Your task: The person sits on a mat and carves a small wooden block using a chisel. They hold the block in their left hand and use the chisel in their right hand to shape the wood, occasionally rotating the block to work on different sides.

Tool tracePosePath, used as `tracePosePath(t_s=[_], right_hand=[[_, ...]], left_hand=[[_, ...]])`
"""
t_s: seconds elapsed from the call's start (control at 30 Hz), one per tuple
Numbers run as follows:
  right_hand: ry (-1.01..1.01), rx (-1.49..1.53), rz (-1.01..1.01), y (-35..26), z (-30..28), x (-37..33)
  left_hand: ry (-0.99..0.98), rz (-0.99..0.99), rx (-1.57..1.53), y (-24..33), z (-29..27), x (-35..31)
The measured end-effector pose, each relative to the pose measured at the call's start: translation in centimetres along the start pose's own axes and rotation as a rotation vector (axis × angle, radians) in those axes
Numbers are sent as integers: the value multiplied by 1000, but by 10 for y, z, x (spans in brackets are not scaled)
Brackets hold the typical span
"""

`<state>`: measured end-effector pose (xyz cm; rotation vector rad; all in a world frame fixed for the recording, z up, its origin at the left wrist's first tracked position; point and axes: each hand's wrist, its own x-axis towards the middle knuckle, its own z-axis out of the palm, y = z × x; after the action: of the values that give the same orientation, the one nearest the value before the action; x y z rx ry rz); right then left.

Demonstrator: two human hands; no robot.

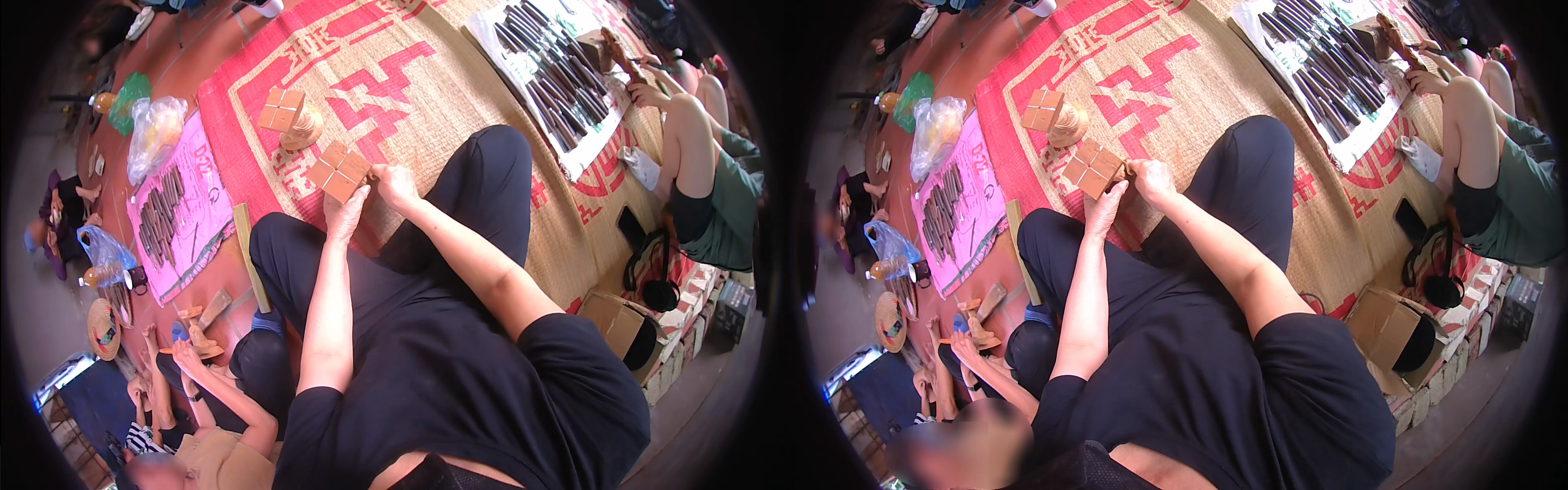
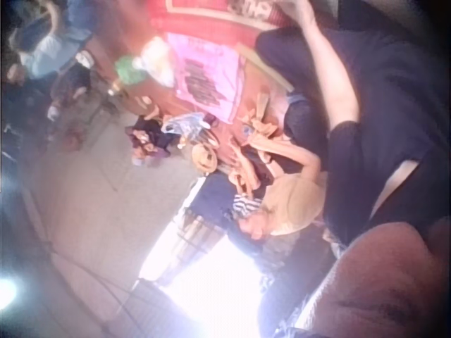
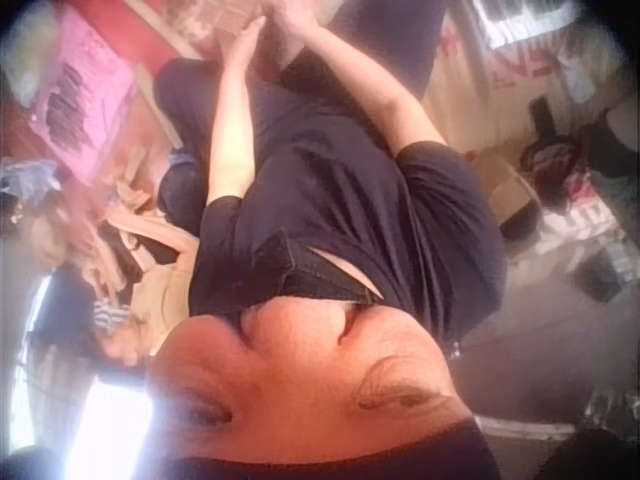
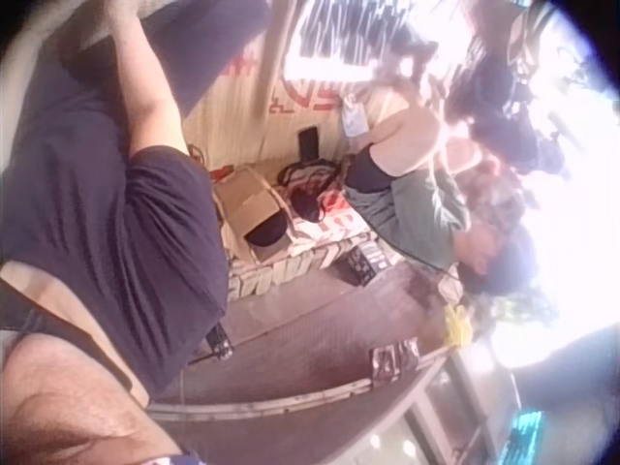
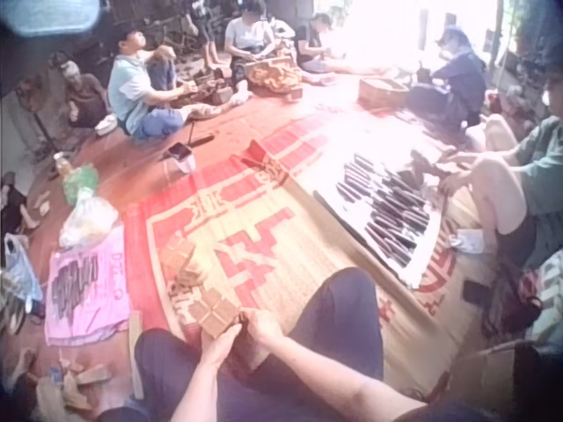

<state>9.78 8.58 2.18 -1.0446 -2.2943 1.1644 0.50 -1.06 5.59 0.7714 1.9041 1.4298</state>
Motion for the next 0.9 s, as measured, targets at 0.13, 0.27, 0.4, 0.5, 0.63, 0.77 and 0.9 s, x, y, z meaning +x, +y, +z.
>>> tracePosePath(t_s=[0.13, 0.27, 0.4, 0.5, 0.63, 0.77, 0.9], right_hand=[[47, 117, 8, -30, -13, 5], [155, 185, -131, -30, -6, 2], [-81, -35, -46, -3, 9, 5], [24, 63, 15, -14, 2, 12], [-27, 210, -8, -25, -11, 23], [35, -20, -144, 43, 18, 28], [-258, 231, 296, -54, -41, 24]], left_hand=[[39, -15, 12, 4, 1, -1], [15, -45, -55, 7, 1, -1], [58, -9, -106, 7, -5, -10], [39, 120, 88, -6, -3, 1], [70, 106, 9, 16, 5, -2], [110, 84, -93, 14, 11, -4], [169, 78, 127, 9, 2, -4]])
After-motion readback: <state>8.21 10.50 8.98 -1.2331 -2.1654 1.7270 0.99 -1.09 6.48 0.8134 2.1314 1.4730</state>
